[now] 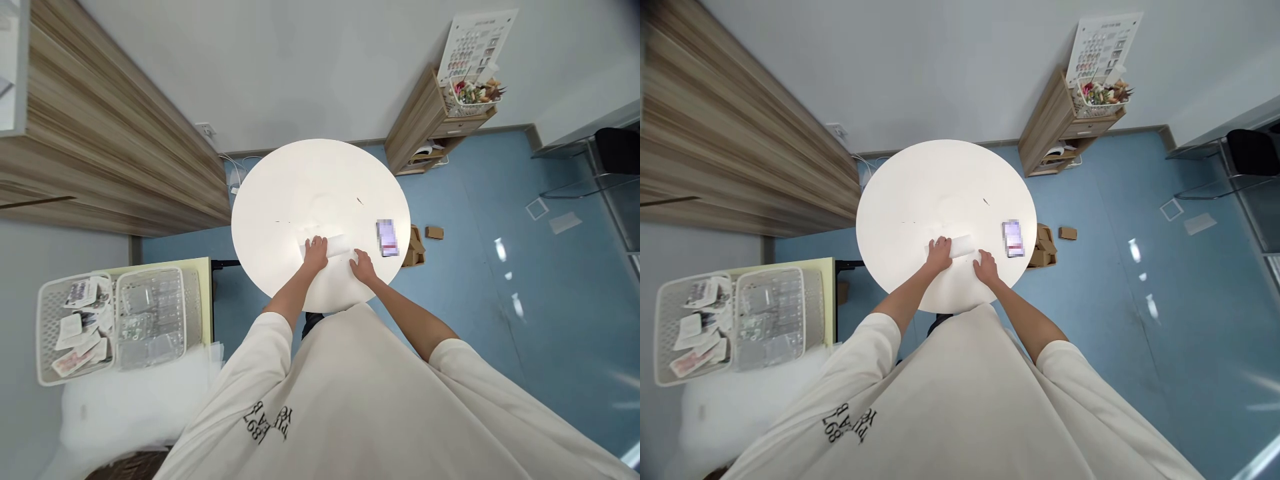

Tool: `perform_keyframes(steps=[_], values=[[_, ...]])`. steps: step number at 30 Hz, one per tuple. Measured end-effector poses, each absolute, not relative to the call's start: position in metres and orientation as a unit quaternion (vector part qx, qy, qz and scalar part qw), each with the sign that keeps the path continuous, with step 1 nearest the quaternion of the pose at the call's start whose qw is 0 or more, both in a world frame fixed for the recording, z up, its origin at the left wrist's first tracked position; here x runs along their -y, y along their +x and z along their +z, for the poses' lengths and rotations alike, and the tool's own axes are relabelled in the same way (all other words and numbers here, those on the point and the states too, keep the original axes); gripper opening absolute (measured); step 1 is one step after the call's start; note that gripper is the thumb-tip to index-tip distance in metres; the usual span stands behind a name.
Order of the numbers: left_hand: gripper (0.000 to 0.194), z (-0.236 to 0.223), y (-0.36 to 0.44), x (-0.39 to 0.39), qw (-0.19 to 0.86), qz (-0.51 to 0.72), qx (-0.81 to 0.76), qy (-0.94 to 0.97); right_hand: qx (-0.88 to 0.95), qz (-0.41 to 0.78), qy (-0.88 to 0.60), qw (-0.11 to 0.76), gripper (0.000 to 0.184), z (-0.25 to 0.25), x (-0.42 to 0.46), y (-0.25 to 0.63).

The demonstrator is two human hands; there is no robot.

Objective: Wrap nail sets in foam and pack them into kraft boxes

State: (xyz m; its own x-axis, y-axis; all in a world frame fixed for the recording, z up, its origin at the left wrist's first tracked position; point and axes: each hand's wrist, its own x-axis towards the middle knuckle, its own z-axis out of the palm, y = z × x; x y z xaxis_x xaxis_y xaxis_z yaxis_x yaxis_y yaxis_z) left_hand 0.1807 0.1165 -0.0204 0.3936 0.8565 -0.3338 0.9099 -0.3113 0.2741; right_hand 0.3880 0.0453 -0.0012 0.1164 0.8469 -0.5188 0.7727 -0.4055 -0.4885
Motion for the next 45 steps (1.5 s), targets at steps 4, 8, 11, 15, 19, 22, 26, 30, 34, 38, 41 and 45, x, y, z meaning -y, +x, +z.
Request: perform_keyframes(steps=[4,8,11,15,19,22,26,30,34,38,41,45], values=[[0.077,-0.023,0.179,-0.092,0.205,-0.065,-0.539,0.815,0.52,0.392,-0.758,0.027,0.058,-0.007,-0.048,0.379],[0.079,-0.018,0.18,-0.07,0.214,-0.077,-0.539,0.811,0.497,0.377,-0.781,0.011,0.052,-0.014,-0.05,0.365],[0.078,-0.009,0.182,-0.057,0.224,-0.062,-0.551,0.802,0.486,0.353,-0.799,0.019,0.048,-0.018,-0.051,0.354],[0.073,0.002,0.181,-0.041,0.247,-0.044,-0.545,0.8,0.481,0.315,-0.817,0.046,0.045,-0.023,-0.05,0.341],[0.072,0.003,0.175,-0.029,0.251,-0.047,-0.526,0.811,0.466,0.285,-0.834,0.076,0.044,-0.027,-0.051,0.331],[0.074,0.0,0.17,-0.026,0.239,-0.065,-0.52,0.817,0.445,0.3,-0.841,0.067,0.042,-0.027,-0.055,0.328],[0.075,0.001,0.165,-0.026,0.233,-0.089,-0.509,0.824,0.425,0.343,-0.837,0.037,0.039,-0.025,-0.061,0.33],[0.076,0.003,0.163,-0.028,0.24,-0.103,-0.503,0.824,0.415,0.391,-0.82,0.058,0.039,-0.021,-0.061,0.335],[0.075,0.006,0.16,-0.029,0.249,-0.1,-0.501,0.823,0.493,0.409,-0.762,0.093,0.038,-0.014,-0.057,0.331],[0.071,0.01,0.152,-0.031,0.287,-0.067,-0.505,0.811,0.585,0.427,-0.686,0.07,0.04,-0.008,-0.052,0.316],[0.065,0.012,0.142,-0.03,0.318,-0.027,-0.525,0.789,0.61,0.432,-0.663,0.053,0.044,-0.004,-0.05,0.31],[0.052,0.008,0.129,-0.023,0.309,0.032,-0.653,0.69,0.659,0.39,-0.643,0.037,0.048,-0.002,-0.049,0.308]])
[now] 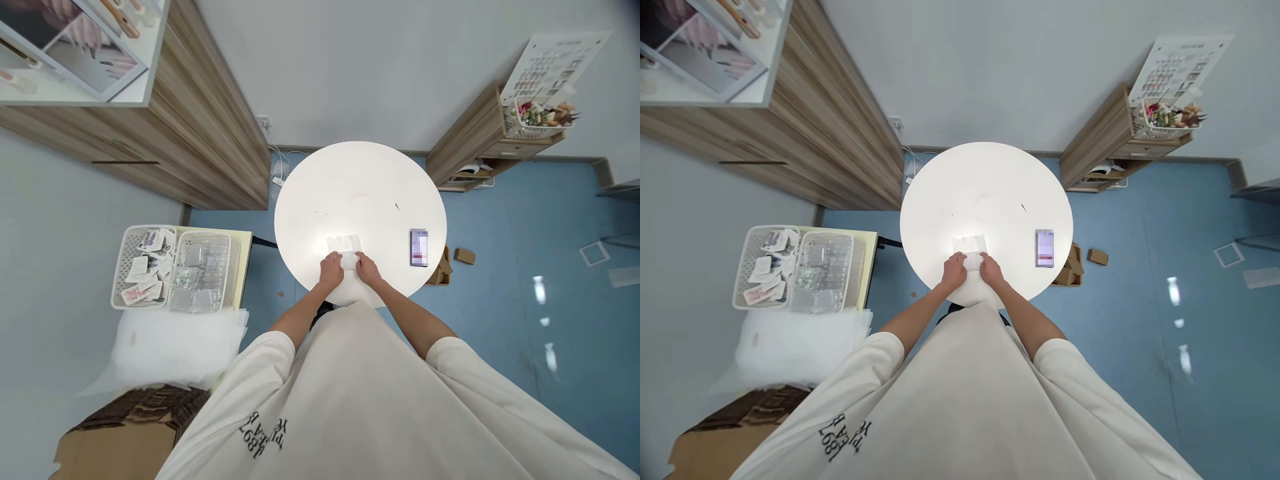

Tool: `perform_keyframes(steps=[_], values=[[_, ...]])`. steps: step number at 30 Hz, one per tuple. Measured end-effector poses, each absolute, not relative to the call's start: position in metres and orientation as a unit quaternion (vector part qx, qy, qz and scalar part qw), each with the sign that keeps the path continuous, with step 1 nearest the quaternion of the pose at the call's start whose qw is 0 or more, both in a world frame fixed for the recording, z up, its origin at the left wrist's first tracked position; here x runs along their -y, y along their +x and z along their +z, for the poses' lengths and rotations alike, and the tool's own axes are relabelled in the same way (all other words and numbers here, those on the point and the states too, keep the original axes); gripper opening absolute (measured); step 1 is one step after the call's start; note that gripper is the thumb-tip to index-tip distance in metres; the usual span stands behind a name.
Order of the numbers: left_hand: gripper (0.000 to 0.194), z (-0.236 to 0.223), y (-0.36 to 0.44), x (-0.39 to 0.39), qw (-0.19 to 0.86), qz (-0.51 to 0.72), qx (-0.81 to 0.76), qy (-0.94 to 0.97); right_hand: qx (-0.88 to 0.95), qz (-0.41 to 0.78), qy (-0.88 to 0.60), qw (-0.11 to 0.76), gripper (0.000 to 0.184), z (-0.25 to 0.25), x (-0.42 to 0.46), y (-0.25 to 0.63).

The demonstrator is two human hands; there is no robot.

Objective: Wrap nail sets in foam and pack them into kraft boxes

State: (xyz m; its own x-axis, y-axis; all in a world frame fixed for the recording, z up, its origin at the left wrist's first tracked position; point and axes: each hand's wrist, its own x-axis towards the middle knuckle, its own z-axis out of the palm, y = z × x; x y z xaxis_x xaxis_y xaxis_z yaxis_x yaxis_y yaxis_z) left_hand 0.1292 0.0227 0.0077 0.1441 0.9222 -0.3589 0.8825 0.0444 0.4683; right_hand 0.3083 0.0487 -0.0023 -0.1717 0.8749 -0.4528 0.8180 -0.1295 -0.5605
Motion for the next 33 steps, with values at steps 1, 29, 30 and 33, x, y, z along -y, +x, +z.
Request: perform_keyframes(steps=[1,29,30,33], values=[[0.049,0.005,0.127,-0.02,0.311,0.041,-0.688,0.655,0.669,0.381,-0.638,0.026,0.049,-0.002,-0.049,0.308],[0.032,-0.015,0.14,-0.047,0.525,0.096,-0.781,0.324,0.755,0.275,-0.594,-0.046,0.054,-0.008,-0.055,0.306],[0.028,-0.015,0.143,-0.049,0.529,0.1,-0.771,0.341,0.753,0.275,-0.596,-0.041,0.056,-0.009,-0.055,0.307],[0.024,-0.014,0.153,-0.053,0.528,0.118,-0.753,0.375,0.753,0.279,-0.596,-0.028,0.058,-0.014,-0.055,0.311]])
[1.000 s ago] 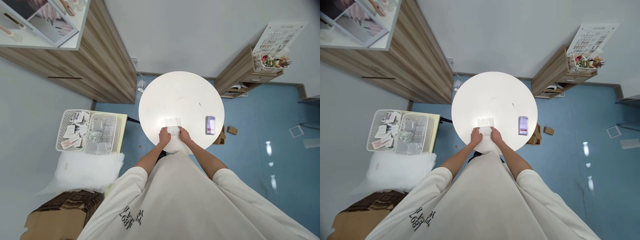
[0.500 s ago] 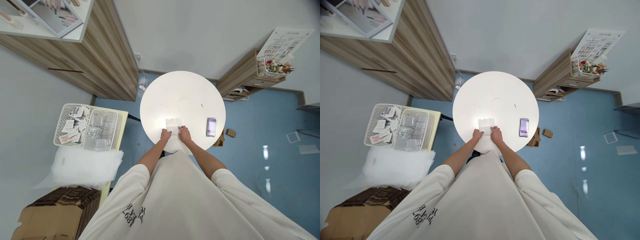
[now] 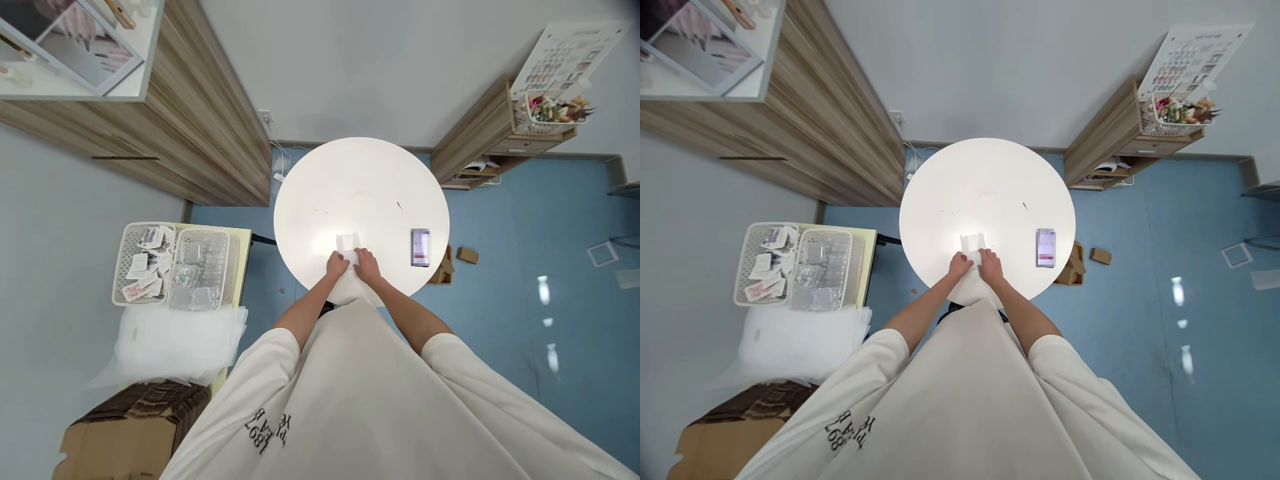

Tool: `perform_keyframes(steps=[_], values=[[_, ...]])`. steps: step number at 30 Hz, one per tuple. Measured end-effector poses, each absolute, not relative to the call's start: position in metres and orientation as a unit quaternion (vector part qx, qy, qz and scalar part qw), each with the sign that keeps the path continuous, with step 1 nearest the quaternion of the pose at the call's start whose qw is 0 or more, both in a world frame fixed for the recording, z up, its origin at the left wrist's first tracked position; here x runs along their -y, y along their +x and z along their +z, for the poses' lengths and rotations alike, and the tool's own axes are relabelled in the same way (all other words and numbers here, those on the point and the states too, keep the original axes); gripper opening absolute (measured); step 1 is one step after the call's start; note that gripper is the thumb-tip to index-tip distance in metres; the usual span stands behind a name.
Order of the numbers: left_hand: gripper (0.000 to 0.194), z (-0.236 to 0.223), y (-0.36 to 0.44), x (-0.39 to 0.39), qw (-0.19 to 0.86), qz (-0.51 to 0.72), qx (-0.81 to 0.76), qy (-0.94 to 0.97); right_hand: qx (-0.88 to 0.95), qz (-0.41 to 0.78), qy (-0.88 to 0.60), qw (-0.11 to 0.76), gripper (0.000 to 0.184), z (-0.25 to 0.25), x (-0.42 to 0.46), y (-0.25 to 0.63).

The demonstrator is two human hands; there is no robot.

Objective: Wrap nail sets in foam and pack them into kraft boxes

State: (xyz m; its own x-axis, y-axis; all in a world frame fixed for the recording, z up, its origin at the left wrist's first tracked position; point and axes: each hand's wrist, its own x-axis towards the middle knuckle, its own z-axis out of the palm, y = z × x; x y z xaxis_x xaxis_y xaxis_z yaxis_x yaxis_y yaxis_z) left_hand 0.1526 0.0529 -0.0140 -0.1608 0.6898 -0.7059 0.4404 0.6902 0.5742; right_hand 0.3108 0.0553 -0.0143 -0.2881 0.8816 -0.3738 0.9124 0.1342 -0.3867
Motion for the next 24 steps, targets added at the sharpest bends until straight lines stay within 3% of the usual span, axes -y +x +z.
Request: perform_keyframes(steps=[12,16,19,24], values=[[0.028,-0.019,0.182,-0.065,0.504,0.099,-0.762,0.394,-0.745,-0.345,0.569,-0.052,0.058,-0.04,-0.056,0.324],[0.022,-0.019,0.186,-0.066,0.508,0.1,-0.761,0.39,-0.729,-0.384,0.559,-0.092,0.066,-0.038,-0.056,0.333],[0.018,-0.02,0.184,-0.063,0.536,0.121,-0.742,0.383,-0.726,-0.409,0.541,-0.113,0.068,-0.032,-0.056,0.34],[0.03,-0.021,0.177,-0.056,0.598,0.154,-0.694,0.369,-0.76,-0.393,0.508,-0.095,0.058,-0.028,-0.052,0.345]])
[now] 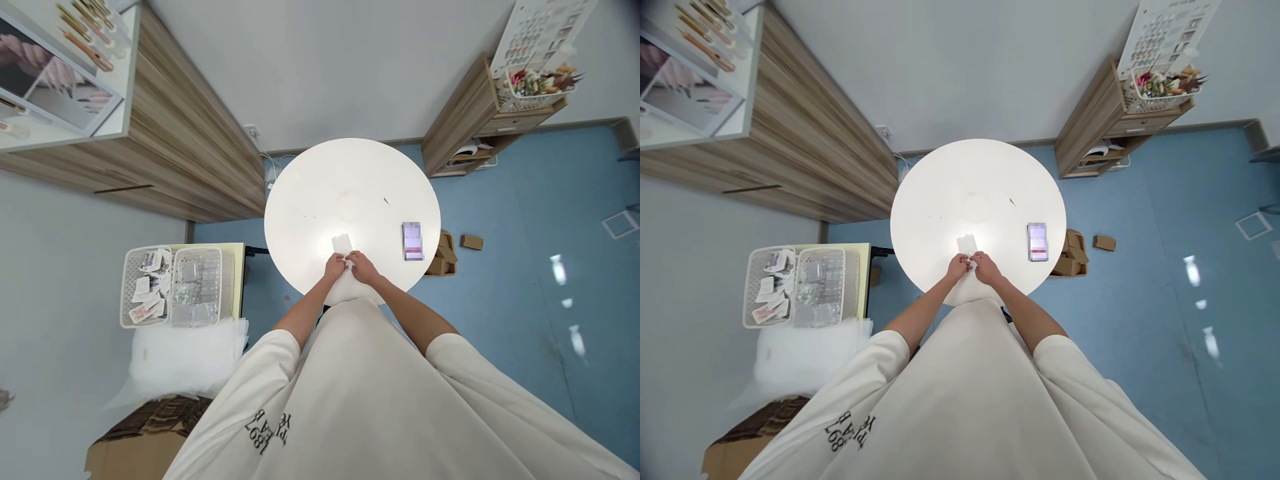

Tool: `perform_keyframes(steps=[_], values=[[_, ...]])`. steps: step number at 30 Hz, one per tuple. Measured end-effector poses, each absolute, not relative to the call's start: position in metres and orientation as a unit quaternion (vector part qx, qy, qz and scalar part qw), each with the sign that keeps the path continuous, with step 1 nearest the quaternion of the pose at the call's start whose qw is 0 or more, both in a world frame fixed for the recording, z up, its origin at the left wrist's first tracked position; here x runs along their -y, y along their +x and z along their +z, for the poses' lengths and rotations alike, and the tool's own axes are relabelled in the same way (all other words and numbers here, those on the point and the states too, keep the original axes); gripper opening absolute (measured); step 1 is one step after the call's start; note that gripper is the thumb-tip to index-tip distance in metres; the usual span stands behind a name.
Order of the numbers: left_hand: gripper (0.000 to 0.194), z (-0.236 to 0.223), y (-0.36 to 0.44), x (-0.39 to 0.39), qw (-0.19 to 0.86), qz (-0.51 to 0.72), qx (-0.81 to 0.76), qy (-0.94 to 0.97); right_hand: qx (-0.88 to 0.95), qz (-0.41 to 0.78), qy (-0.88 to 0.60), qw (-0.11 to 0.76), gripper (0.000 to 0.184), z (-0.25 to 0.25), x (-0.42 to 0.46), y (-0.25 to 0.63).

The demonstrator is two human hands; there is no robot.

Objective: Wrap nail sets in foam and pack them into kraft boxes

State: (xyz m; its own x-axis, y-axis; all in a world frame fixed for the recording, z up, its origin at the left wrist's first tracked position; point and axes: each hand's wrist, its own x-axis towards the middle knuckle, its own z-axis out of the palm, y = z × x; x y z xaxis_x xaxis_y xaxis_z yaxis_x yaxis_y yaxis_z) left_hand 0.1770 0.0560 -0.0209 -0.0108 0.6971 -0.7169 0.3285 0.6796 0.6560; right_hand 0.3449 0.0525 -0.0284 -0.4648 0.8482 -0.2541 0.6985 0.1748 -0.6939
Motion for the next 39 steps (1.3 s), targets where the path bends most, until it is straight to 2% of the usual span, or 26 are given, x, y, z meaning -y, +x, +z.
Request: perform_keyframes(steps=[3,8,11,15,23,29,34,39], values=[[0.035,-0.016,0.171,-0.047,0.54,0.154,-0.687,0.462,0.764,0.38,-0.516,0.074,0.057,-0.029,-0.049,0.344],[0.054,-0.007,0.161,-0.03,0.335,0.101,-0.623,0.7,0.777,0.367,-0.51,0.049,0.066,-0.023,-0.044,0.345],[0.065,-0.008,0.157,-0.027,0.294,0.053,-0.588,0.751,0.788,0.359,-0.499,0.035,0.071,-0.016,-0.042,0.346],[0.064,-0.012,0.155,-0.029,0.272,0.023,-0.577,0.77,0.808,0.34,-0.481,-0.006,0.065,-0.01,-0.042,0.346],[0.067,-0.015,0.151,-0.039,0.248,-0.008,-0.545,0.801,0.831,0.277,-0.48,-0.049,0.067,-0.007,-0.037,0.346],[0.068,-0.01,0.152,-0.053,0.297,0.0,-0.541,0.787,0.817,0.292,-0.495,-0.041,0.064,-0.007,-0.037,0.34],[0.065,-0.001,0.147,-0.051,0.365,-0.014,-0.527,0.767,0.832,0.265,-0.486,-0.043,0.053,-0.008,-0.032,0.335],[0.059,0.003,0.143,-0.045,0.391,-0.006,-0.529,0.753,0.844,0.243,-0.476,-0.053,0.04,-0.011,-0.028,0.331]])
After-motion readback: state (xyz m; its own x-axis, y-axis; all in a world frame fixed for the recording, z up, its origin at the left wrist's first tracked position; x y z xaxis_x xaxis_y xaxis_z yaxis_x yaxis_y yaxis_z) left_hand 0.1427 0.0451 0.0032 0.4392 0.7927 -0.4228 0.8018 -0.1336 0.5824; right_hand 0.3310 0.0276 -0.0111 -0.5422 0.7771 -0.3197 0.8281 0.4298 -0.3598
